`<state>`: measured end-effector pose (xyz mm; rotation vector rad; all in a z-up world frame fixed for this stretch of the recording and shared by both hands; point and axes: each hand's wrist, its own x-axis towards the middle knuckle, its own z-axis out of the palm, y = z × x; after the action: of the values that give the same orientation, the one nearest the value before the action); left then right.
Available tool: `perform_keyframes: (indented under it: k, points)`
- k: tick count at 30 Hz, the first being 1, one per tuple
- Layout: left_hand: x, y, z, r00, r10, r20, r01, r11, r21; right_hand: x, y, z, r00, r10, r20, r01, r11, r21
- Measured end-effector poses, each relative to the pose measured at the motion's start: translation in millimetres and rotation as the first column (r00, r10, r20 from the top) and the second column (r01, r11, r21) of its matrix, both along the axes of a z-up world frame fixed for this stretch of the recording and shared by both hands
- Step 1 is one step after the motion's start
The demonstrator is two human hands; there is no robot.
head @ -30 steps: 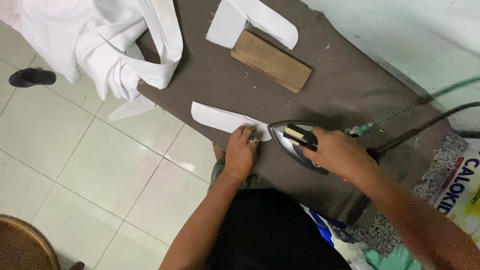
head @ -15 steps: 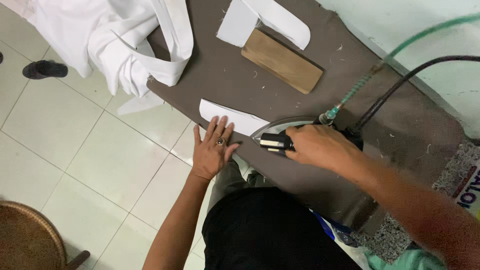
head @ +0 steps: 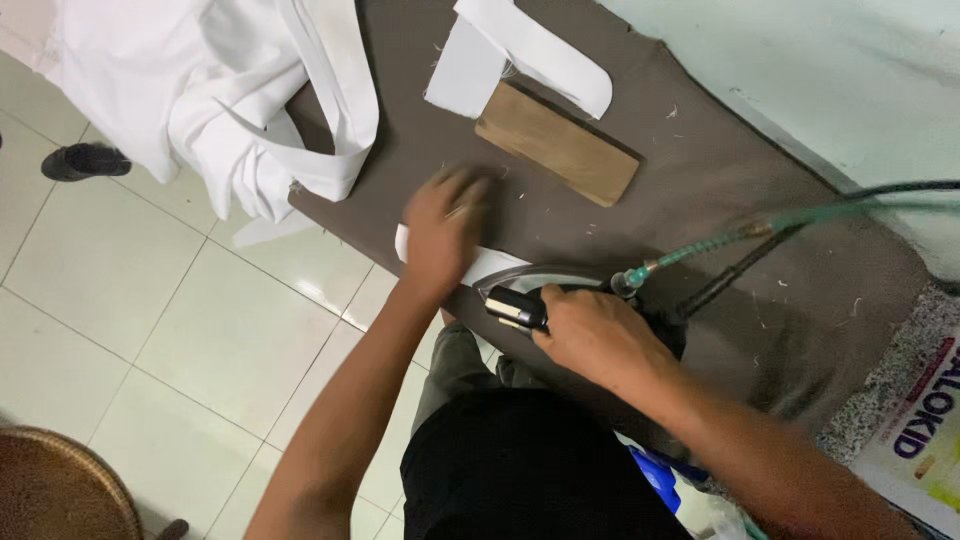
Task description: The person irons a white fabric strip on a brown ironing board using a steam iron and a wooden pressing block. They repeatedly fold the fabric, press it with the iron, and use the wooden block to smooth the edges.
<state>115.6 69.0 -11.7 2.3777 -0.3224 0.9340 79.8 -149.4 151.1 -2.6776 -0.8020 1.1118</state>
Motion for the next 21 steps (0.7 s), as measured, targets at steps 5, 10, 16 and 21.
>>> perform_keyframes:
  k: [5,10,16,21]
  points:
    - [93,-66,37,0.800,-0.395,-0.452,0.424,0.905,-0.040,-11,9,-11,0.992,-0.120,-0.024,0.119,0.992,-0.049]
    - [126,-86,34,0.863,-0.393,-0.316,0.497,0.770,0.400,-22,5,-9,0.983,-0.181,-0.014,0.181,0.983,-0.013]
    - [48,-27,106,0.828,-0.347,-0.441,0.477,0.849,0.229,-1,-19,-9,0.997,-0.070,-0.043,0.068,0.997,-0.047]
    - [-62,32,87,0.766,-0.320,-0.558,0.476,0.866,0.157,11,-37,0,0.993,-0.019,-0.120,0.004,0.992,-0.123]
